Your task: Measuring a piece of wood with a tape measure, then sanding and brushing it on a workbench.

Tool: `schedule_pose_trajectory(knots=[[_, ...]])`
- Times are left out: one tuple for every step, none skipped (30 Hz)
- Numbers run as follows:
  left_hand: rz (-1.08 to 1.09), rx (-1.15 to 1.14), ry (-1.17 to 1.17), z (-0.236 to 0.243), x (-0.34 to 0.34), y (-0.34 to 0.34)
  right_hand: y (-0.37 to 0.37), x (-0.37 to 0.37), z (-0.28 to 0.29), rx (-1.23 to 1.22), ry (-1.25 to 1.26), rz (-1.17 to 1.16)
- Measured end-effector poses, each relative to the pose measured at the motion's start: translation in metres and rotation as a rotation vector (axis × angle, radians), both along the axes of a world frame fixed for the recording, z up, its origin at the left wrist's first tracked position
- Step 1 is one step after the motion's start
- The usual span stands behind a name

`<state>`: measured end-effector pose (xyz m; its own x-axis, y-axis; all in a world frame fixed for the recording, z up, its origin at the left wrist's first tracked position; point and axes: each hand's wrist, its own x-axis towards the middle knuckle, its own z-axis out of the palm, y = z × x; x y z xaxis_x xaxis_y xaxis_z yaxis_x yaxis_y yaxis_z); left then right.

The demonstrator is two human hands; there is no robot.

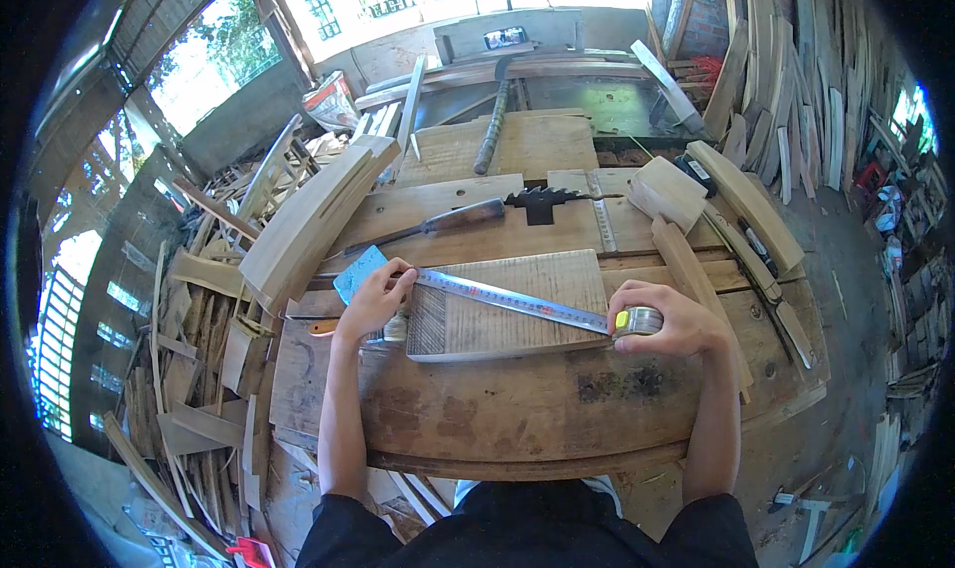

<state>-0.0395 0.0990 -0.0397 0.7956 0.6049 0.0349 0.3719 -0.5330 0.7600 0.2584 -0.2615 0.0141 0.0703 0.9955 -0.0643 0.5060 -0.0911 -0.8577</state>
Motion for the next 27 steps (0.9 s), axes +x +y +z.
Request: schedule_pose_trajectory(knots=[[-0.002, 0.0, 0.002, 0.0, 0.0, 0.0, 0.0, 0.0, 0.0, -0.002, -0.002, -0.002], [-0.002, 0.0, 0.005, 0.001, 0.0, 0.0, 0.0, 0.0, 0.0, -0.001, -0.002, -0.002], [-0.003, 0.001, 0.005, 0.003, 0.0, -0.001, 0.0, 0.0, 0.0, 0.004, -0.002, 0.0], [0.001, 0.001, 0.013, 0.004, 0.0, -0.001, 0.001, 0.0, 0.0, 0.009, -0.002, 0.002], [0.004, 0.001, 0.02, 0.004, 0.0, -0.001, 0.001, 0.0, 0.0, 0.009, -0.002, 0.001], [0.003, 0.002, 0.019, 0.003, 0.0, -0.001, 0.001, 0.0, -0.001, 0.009, -0.005, 0.002], [0.009, 0.006, 0.02, 0.002, 0.0, 0.0, 0.001, 0.0, -0.001, 0.009, -0.008, 0.003], [0.014, 0.01, 0.023, 0.001, 0.0, 0.0, 0.001, 0.0, -0.001, 0.009, -0.007, 0.002], [0.013, 0.011, 0.023, 0.002, 0.0, 0.0, 0.001, 0.0, -0.001, 0.008, -0.01, 0.005], [0.015, 0.006, 0.03, 0.002, -0.001, 0.001, 0.001, 0.0, -0.001, 0.007, -0.013, 0.009], [0.016, 0.001, 0.037, 0.002, -0.001, 0.0, 0.0, 0.0, 0.0, 0.007, -0.014, 0.008], [0.015, 0.001, 0.036, 0.002, -0.001, -0.001, 0.0, 0.0, 0.001, 0.024, -0.044, 0.009], [0.008, 0.043, -0.002, 0.001, -0.002, -0.003, -0.001, 0.0, 0.002, 0.041, -0.074, 0.011], [0.0, 0.082, -0.039, 0.0, -0.001, -0.005, -0.002, -0.002, 0.005, 0.04, -0.074, 0.007], [-0.005, 0.08, -0.039, 0.0, -0.001, -0.007, -0.003, -0.004, 0.009, 0.036, -0.018, -0.051], [0.039, 0.111, -0.071, 0.001, -0.003, -0.008, -0.003, -0.006, 0.011, 0.033, 0.039, -0.11], [0.076, 0.141, -0.102, 0.005, -0.004, -0.01, -0.004, -0.008, 0.012, 0.031, 0.04, -0.122], [0.061, 0.137, -0.101, 0.015, -0.003, -0.013, -0.004, -0.008, 0.011, 0.15, -0.043, -0.206], [0.06, 0.051, -0.133, 0.027, -0.004, -0.016, -0.004, -0.008, 0.01, 0.268, -0.127, -0.29], [0.069, -0.033, -0.163, 0.035, -0.007, -0.018, 0.0, -0.011, 0.011, 0.266, -0.126, -0.297], [0.022, -0.113, -0.285, 0.03, -0.007, -0.017, 0.005, -0.015, 0.011, 0.342, -0.182, -0.401], [0.015, -0.116, -0.282, 0.029, -0.006, -0.02, 0.006, -0.017, 0.01, 0.417, -0.239, -0.505], [-0.004, -0.08, -0.323, 0.027, -0.004, -0.023, 0.007, -0.017, 0.009, 0.419, -0.236, -0.485], [-0.021, -0.045, -0.364, 0.026, -0.002, -0.026, 0.009, -0.019, 0.008, 0.418, -0.236, -0.488], [-0.023, -0.046, -0.364, 0.026, 0.001, -0.029, 0.011, -0.022, 0.008, 0.444, -0.275, -0.467], [-0.067, 0.003, -0.333, 0.027, 0.003, -0.033, 0.014, -0.026, 0.006, 0.47, -0.314, -0.447], [-0.111, 0.052, -0.302, 0.028, 0.006, -0.038, 0.017, -0.03, 0.004, 0.468, -0.315, -0.45]])
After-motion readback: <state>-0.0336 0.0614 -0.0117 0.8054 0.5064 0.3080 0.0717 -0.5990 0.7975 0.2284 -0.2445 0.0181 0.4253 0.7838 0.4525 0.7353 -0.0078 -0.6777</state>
